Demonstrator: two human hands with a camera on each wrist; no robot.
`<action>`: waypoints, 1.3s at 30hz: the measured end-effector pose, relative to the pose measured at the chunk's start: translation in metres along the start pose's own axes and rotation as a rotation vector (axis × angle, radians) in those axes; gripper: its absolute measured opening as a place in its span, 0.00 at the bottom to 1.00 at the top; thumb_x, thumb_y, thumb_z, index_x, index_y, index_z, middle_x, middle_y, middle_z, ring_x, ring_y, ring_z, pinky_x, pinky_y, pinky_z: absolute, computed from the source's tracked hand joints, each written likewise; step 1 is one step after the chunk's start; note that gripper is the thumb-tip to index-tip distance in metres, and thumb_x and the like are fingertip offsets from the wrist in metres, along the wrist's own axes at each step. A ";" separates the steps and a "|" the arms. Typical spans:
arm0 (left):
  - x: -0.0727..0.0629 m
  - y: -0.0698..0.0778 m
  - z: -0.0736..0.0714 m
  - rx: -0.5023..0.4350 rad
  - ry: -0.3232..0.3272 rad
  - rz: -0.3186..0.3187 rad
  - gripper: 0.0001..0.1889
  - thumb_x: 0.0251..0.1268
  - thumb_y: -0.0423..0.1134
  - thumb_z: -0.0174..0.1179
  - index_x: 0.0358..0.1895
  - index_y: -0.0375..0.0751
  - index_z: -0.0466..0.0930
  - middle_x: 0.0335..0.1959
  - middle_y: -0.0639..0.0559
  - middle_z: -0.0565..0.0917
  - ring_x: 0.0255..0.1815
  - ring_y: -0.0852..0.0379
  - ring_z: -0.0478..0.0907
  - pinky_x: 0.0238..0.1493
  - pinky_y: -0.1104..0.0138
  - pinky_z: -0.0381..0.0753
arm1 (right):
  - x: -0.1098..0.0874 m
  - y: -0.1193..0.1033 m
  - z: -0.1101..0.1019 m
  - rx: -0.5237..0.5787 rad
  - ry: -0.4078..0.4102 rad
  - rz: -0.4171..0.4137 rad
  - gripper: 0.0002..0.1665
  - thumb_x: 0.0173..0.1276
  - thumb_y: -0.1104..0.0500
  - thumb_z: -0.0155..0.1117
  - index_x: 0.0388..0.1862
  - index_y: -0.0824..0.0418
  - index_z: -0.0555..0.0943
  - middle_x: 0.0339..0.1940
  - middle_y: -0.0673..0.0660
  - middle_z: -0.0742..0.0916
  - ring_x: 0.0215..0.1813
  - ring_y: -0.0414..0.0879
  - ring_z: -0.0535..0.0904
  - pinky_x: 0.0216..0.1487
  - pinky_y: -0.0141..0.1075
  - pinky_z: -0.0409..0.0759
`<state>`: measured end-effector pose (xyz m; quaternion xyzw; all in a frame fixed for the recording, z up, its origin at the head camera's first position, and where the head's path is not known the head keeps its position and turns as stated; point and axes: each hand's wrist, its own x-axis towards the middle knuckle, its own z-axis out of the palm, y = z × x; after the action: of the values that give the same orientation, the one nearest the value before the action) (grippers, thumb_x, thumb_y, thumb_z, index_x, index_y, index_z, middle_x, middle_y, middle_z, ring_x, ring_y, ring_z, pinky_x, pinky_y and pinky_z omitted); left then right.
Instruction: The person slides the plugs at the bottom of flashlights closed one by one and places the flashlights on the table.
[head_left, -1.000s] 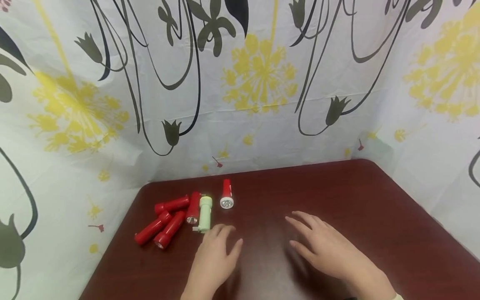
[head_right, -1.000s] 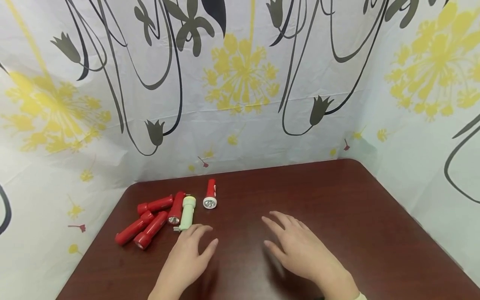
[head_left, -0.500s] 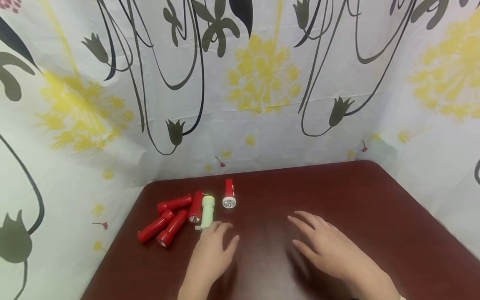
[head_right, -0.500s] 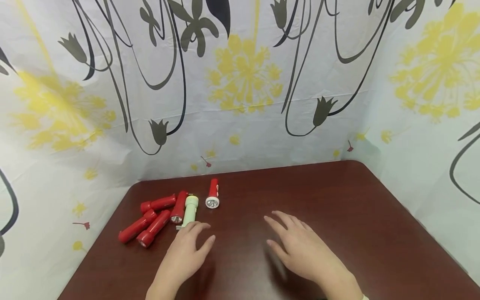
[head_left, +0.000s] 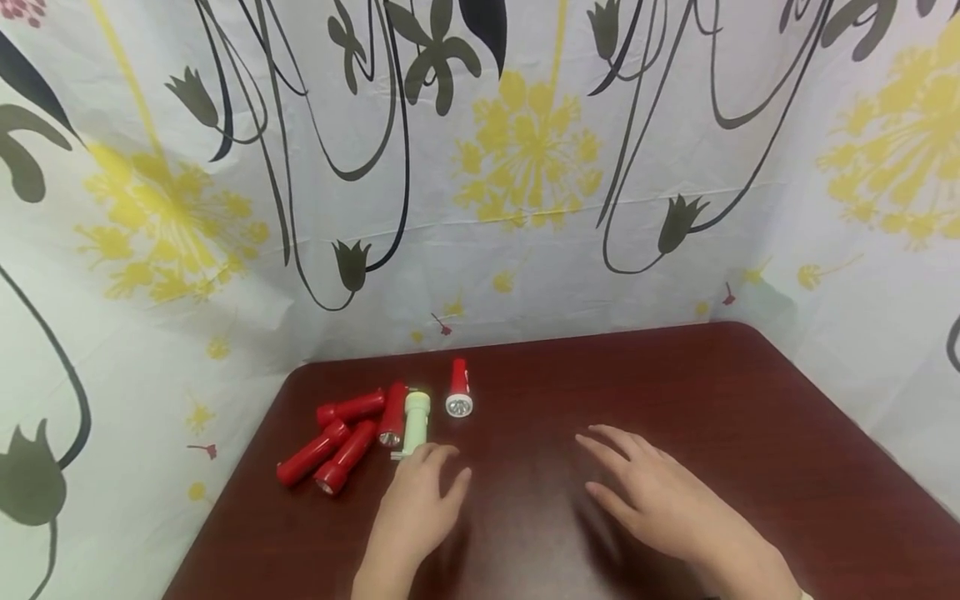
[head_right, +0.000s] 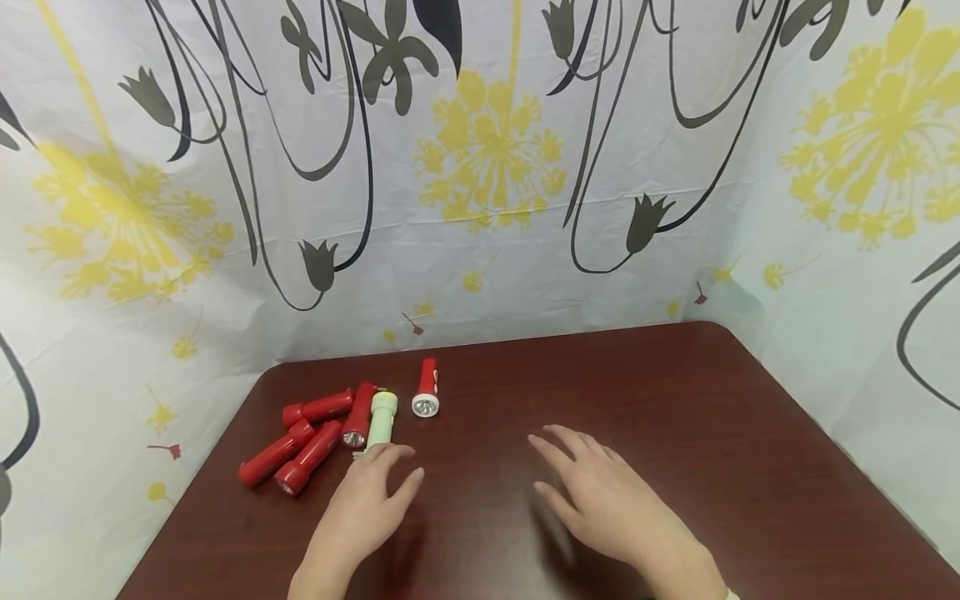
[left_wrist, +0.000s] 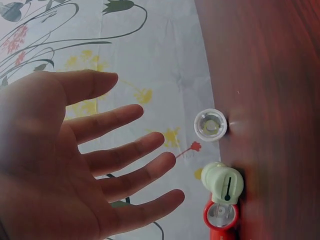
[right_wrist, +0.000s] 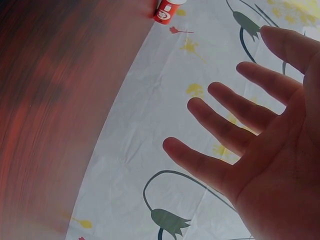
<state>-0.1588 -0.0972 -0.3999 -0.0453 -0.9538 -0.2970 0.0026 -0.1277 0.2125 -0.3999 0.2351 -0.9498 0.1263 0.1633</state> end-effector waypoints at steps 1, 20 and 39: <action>0.000 -0.001 0.000 0.001 0.000 -0.001 0.25 0.66 0.51 0.72 0.62 0.46 0.83 0.64 0.44 0.82 0.66 0.41 0.80 0.60 0.42 0.87 | 0.000 0.000 0.000 0.001 -0.002 -0.001 0.33 0.75 0.48 0.70 0.76 0.50 0.76 0.73 0.53 0.81 0.72 0.53 0.81 0.65 0.56 0.83; 0.026 -0.018 -0.005 0.150 0.029 0.041 0.24 0.64 0.46 0.73 0.61 0.44 0.83 0.62 0.42 0.83 0.61 0.40 0.81 0.56 0.42 0.88 | 0.001 0.001 -0.006 0.044 -0.076 0.033 0.33 0.77 0.47 0.68 0.77 0.49 0.75 0.74 0.55 0.80 0.71 0.55 0.81 0.65 0.57 0.83; 0.114 -0.055 -0.012 0.882 -0.163 0.421 0.32 0.39 0.43 0.89 0.54 0.52 0.89 0.59 0.46 0.85 0.67 0.41 0.75 0.63 0.38 0.82 | 0.000 0.002 -0.009 0.055 -0.122 0.026 0.33 0.77 0.48 0.68 0.78 0.51 0.75 0.74 0.55 0.80 0.69 0.54 0.83 0.63 0.55 0.84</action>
<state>-0.2778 -0.1392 -0.4172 -0.2548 -0.9558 0.1463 0.0068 -0.1265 0.2173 -0.3924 0.2342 -0.9572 0.1397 0.0969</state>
